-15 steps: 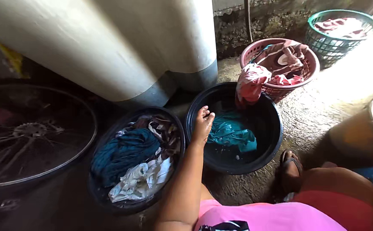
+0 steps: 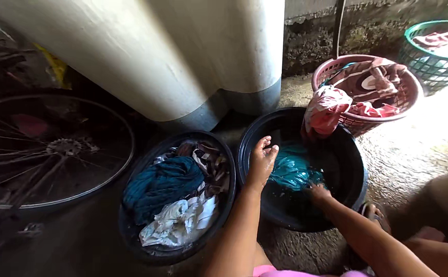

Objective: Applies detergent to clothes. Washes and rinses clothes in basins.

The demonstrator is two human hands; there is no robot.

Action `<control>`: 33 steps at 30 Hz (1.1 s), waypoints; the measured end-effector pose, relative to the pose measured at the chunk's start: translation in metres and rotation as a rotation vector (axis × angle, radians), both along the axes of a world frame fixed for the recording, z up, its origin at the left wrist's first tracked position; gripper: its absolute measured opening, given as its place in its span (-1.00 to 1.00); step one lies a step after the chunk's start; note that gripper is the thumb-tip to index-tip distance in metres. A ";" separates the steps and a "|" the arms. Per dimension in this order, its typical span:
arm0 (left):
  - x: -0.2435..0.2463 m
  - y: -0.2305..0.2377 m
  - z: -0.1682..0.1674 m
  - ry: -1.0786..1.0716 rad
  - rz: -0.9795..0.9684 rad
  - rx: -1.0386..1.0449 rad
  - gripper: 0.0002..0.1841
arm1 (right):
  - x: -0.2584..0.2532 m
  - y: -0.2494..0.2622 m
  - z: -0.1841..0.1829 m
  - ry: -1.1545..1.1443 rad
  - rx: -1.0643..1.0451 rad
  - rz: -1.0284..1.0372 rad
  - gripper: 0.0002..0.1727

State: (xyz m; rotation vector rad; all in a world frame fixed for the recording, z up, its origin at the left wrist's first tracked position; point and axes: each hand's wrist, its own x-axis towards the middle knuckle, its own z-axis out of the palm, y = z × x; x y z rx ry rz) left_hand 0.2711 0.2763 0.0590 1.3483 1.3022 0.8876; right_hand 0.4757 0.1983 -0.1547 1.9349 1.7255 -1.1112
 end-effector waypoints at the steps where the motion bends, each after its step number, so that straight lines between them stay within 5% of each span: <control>1: -0.001 0.000 -0.001 0.012 -0.012 0.005 -0.51 | -0.007 -0.006 -0.002 -0.054 -0.054 0.032 -0.48; 5: -0.002 -0.001 -0.003 0.127 -0.141 0.066 -0.52 | -0.024 0.002 0.028 -0.066 -0.240 0.266 -0.61; 11: -0.004 -0.007 0.003 0.680 -0.602 0.082 -0.41 | -0.010 0.023 0.147 0.206 0.260 0.268 -0.63; 14: -0.001 -0.011 -0.001 0.784 -0.787 0.013 -0.35 | 0.012 0.020 0.213 0.329 0.588 0.185 -0.71; 21: 0.016 -0.035 -0.005 0.607 -0.716 0.023 0.06 | 0.008 0.014 0.353 0.415 1.384 0.078 -0.88; 25: 0.022 -0.038 -0.005 0.345 -0.514 0.172 -0.24 | 0.014 0.030 0.434 0.467 1.430 -0.176 -0.86; 28: 0.022 -0.032 -0.006 0.341 -0.452 0.311 -0.59 | 0.096 0.137 0.390 0.759 1.920 -0.077 -0.86; 31: 0.022 -0.027 -0.014 0.297 -0.347 0.383 -0.70 | 0.122 0.147 0.378 0.727 1.868 -0.219 -0.82; 33: 0.020 -0.021 -0.010 0.197 -0.271 0.232 -0.68 | 0.086 0.107 0.386 0.461 1.713 -0.362 -0.80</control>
